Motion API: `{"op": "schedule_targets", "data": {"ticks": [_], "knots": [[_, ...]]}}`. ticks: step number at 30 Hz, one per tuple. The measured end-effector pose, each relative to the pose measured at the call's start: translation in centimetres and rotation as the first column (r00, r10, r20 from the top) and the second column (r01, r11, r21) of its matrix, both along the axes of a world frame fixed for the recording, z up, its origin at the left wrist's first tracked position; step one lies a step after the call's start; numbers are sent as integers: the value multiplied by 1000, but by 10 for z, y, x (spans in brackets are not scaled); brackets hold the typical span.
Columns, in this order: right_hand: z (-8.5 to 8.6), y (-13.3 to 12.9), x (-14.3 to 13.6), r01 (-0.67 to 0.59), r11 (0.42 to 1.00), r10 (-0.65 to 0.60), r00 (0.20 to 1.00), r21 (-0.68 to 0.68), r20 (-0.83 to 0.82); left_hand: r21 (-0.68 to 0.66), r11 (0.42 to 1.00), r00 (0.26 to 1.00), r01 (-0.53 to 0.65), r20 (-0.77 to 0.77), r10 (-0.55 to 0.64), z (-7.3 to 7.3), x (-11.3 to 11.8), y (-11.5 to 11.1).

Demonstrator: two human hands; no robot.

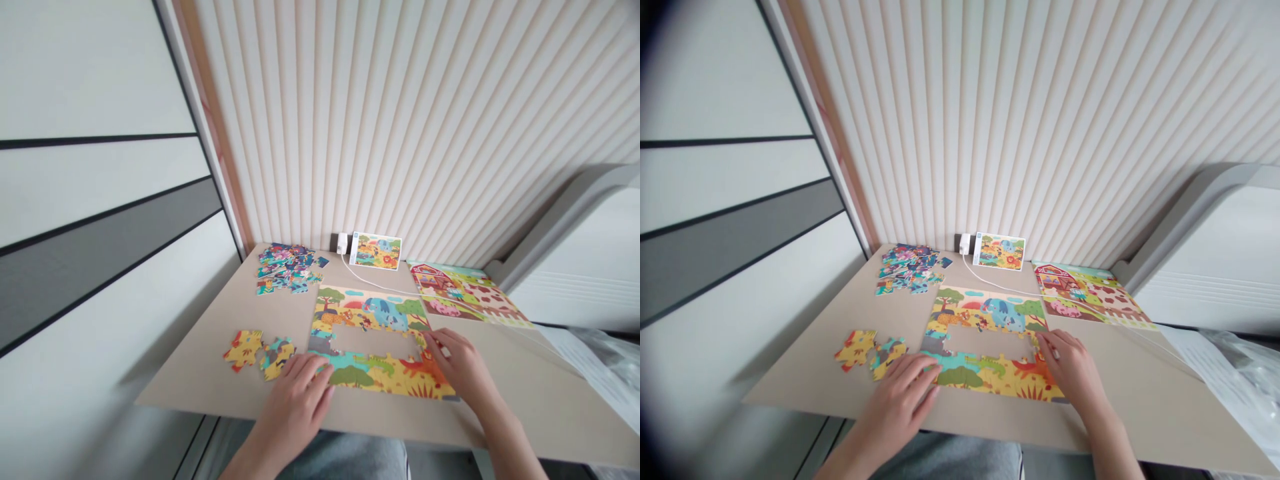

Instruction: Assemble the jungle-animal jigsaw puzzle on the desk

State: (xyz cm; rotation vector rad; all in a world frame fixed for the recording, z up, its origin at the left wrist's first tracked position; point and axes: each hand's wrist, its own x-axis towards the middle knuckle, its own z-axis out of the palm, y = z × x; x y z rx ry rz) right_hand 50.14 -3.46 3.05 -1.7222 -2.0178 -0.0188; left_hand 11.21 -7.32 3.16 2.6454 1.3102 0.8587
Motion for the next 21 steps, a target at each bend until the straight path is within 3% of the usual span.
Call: {"op": "schedule_targets", "data": {"ticks": [5, 9, 16, 21], "knots": [[-30, -35, 40, 313, 949, -310, 948, 42, -64, 69, 956, 953, -285, -90, 291, -19, -95, 7], [-39, -40, 41, 383, 923, -382, 923, 22, -38, 60, 884, 871, -463, -152, 466, -32, -141, 13], [-38, -36, 32, 322, 947, -322, 946, 6, 21, -19, 861, 861, -508, -60, 506, -33, -149, 18], [-40, -39, 34, 323, 946, -323, 946, 15, 14, -76, 881, 883, -467, 20, 470, -32, -147, 22]]}}
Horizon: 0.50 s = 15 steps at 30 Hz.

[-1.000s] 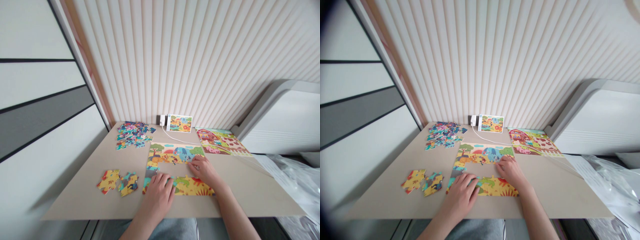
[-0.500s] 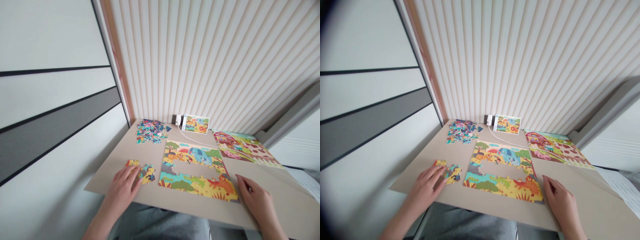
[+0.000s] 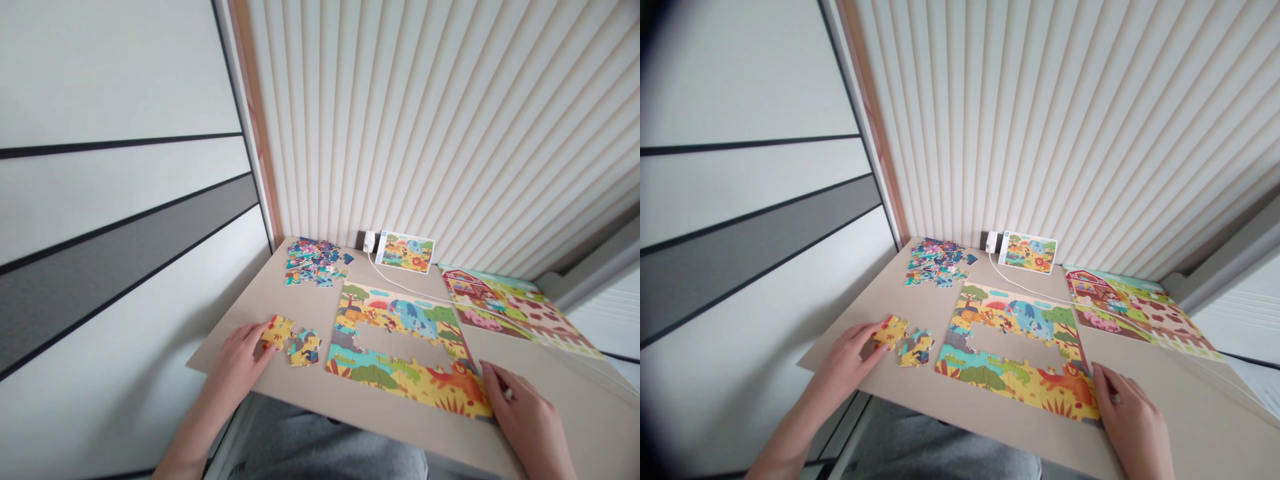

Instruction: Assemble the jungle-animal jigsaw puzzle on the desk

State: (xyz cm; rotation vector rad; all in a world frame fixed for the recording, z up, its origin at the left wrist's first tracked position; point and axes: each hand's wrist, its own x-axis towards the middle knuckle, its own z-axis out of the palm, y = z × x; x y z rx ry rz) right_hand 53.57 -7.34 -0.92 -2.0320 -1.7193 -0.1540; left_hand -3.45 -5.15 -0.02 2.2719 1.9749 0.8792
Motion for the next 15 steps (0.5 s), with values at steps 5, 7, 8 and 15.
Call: {"op": "schedule_targets", "data": {"ticks": [5, 7, 8, 15], "knots": [[-4, 1, 3, -10, 1000, 10, 1000, 7, 8, -22, 1000, 976, -4, 218, 8, 5, -1, -1], [-4, 2, 4, -20, 1000, 20, 1000, 4, 11, -72, 997, 953, 2, 303, 20, 8, -2, -2], [-5, 2, 5, -29, 1000, 29, 1000, 3, 11, -84, 996, 944, 6, 329, 22, 9, -3, -3], [-5, 2, 6, -50, 999, 50, 999, 7, 14, 13, 1000, 938, 5, 346, -9, -2, 0, 3]]}}
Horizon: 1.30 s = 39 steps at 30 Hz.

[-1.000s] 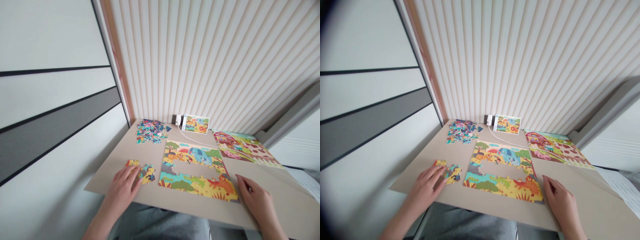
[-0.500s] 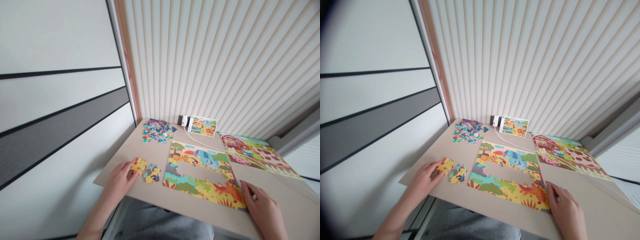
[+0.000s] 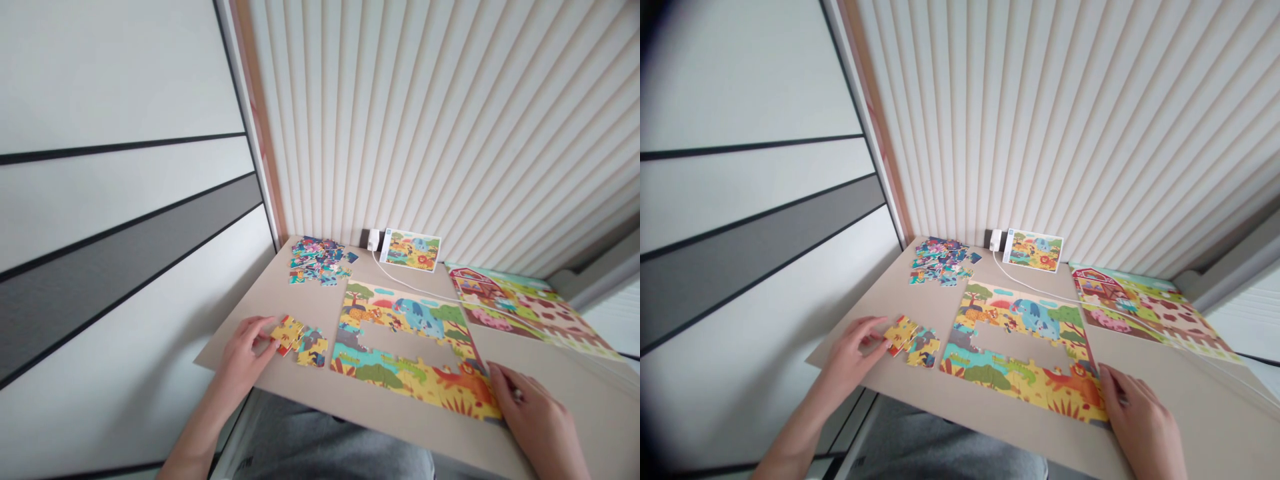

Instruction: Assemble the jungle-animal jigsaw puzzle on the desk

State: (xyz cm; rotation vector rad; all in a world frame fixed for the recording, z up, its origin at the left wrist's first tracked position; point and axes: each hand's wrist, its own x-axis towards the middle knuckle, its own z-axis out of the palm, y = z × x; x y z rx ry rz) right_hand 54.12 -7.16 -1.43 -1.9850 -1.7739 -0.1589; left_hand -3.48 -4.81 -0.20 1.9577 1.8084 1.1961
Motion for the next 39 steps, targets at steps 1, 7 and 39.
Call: {"op": "schedule_targets", "data": {"ticks": [1, 7, 39], "knots": [[0, 0, 0, 7, 1000, -7, 1000, -4, -2, 15, 1000, 1000, 0, -8, 0, -2, 1, 1], [1, 1, -3, 12, 1000, -12, 1000, -17, 3, 49, 999, 974, 12, -228, -1, 5, 11, 4], [1, 3, -2, -46, 999, 47, 999, -29, 7, 108, 970, 772, -216, -590, 237, 2, -9, 2]]}}
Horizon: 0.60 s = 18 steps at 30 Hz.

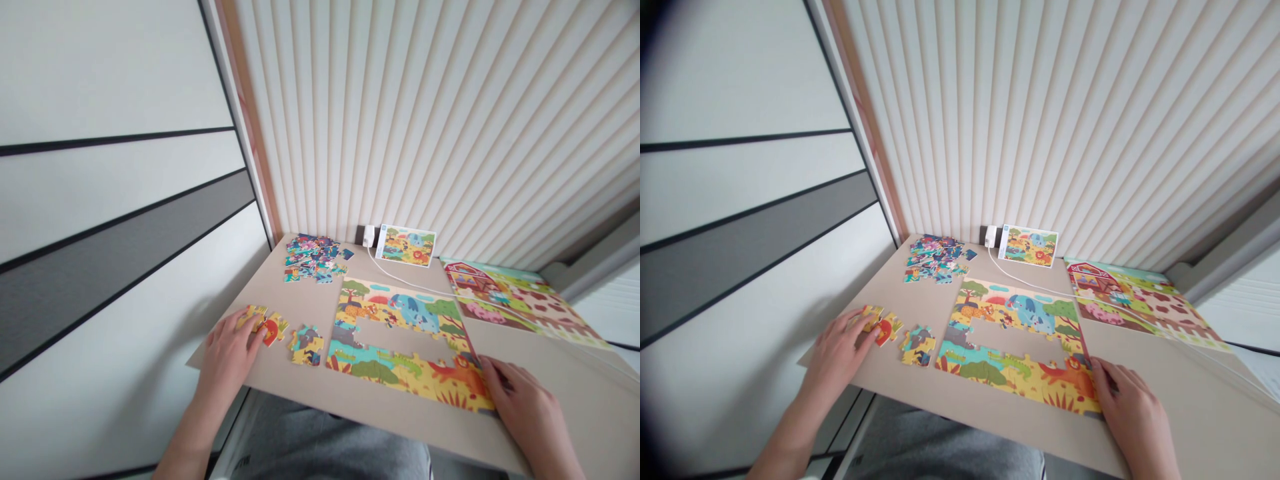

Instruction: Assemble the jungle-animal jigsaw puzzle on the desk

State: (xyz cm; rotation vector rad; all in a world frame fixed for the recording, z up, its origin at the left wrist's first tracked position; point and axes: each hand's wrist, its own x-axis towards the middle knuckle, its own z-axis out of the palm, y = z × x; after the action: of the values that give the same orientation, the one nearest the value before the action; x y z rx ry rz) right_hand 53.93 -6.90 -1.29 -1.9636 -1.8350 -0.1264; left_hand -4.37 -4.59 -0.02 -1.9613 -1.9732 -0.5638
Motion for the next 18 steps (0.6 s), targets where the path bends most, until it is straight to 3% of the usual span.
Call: {"op": "schedule_targets", "data": {"ticks": [3, 11, 18], "knots": [[1, 1, -1, -2, 1000, 2, 1000, 7, -8, -36, 994, 995, 103, 2, -103, -2, 7, 0], [3, 0, -5, -13, 999, 14, 1000, 41, -11, -56, 974, 973, 217, 97, -211, 1, 27, 0], [9, 0, -10, -15, 999, 16, 999, 31, -33, -81, 958, 958, 275, 109, -266, 2, 25, -1]]}}
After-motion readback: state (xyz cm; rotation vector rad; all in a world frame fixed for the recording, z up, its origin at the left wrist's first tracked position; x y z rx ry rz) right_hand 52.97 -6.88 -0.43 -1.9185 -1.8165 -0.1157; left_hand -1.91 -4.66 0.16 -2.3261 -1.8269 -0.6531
